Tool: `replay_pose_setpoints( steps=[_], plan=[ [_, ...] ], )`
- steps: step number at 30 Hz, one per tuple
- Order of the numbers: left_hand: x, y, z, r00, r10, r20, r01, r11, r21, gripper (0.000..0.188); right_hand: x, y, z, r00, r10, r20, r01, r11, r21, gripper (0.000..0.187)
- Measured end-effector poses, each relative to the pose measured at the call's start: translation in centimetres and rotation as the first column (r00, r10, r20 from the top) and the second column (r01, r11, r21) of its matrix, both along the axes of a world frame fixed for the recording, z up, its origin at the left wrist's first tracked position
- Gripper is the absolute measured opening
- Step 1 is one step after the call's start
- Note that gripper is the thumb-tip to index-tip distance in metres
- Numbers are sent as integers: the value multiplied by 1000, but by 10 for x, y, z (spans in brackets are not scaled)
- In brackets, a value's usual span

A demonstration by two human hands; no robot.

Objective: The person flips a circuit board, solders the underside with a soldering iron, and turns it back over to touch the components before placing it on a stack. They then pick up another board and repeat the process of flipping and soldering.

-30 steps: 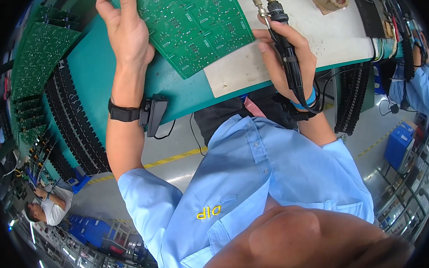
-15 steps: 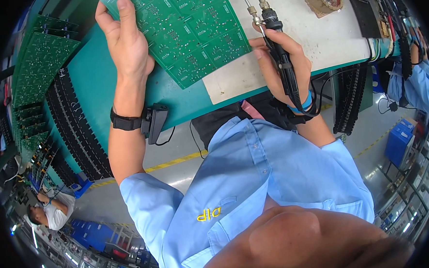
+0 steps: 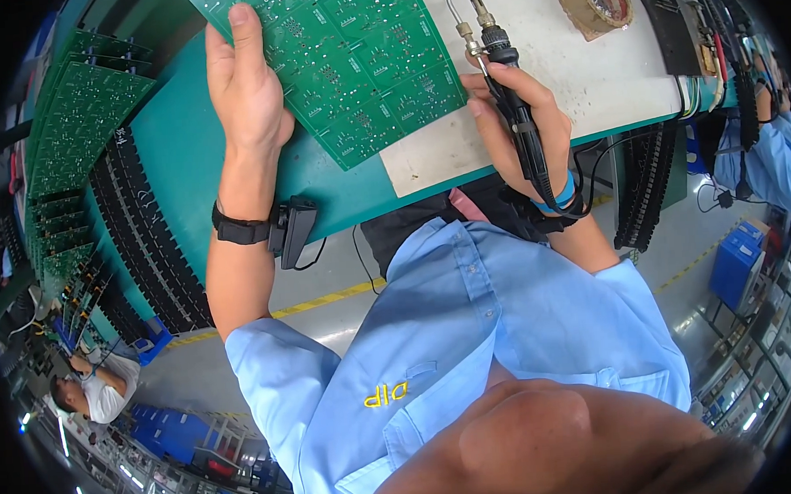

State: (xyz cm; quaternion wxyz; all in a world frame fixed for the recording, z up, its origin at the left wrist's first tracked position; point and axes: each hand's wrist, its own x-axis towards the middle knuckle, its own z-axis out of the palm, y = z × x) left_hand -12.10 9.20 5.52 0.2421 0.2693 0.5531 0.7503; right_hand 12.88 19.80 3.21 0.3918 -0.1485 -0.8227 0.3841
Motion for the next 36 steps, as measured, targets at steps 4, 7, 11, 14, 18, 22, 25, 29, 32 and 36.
replay_pose_setpoints(
  steps=[4, 7, 11, 14, 18, 22, 25, 29, 32, 36],
  plan=[
    [1, -2, 0, 992, -70, 107, 71, 997, 0, 41, 0, 0, 2, 1000, -2, 21, 2, 1000, -2, 46],
    [7, -1, 3, 996, -20, 86, 19, 1000, 4, 40, -1, -1, 1, 999, 6, 35, -5, 1000, -10, 47],
    [4, -2, -1, 996, -44, 76, 41, 998, 44, 38, 1, -1, -1, 999, -2, 44, 3, 1000, -18, 49],
    [4, -3, 0, 992, -68, 110, 64, 997, 41, 36, 1, -1, -1, 999, -11, 40, 11, 1000, -13, 50],
    [2, -5, -2, 989, -85, 123, 79, 995, 55, 35, 2, -2, -2, 998, -15, 58, 15, 1000, -8, 51],
    [0, -5, -1, 986, -103, 134, 95, 993, 64, 35, 3, -2, -3, 998, -18, 64, 18, 1000, -5, 52],
    [1, -5, 0, 985, -104, 139, 95, 993, 65, 35, 2, -2, -5, 999, -14, 36, 15, 1000, -17, 53],
    [1, -6, 0, 991, -67, 119, 62, 997, 39, 37, 2, -2, -2, 999, -4, 43, 4, 1000, -7, 54],
    [4, -4, 4, 996, -25, 87, 26, 1000, -4, 38, 1, -2, -1, 999, -4, 49, 5, 1000, -6, 54],
    [15, 2, 21, 998, 56, 39, -56, 998, -7, 36, 2, -1, -1, 998, -7, 59, 7, 1000, -3, 53]
  ],
)
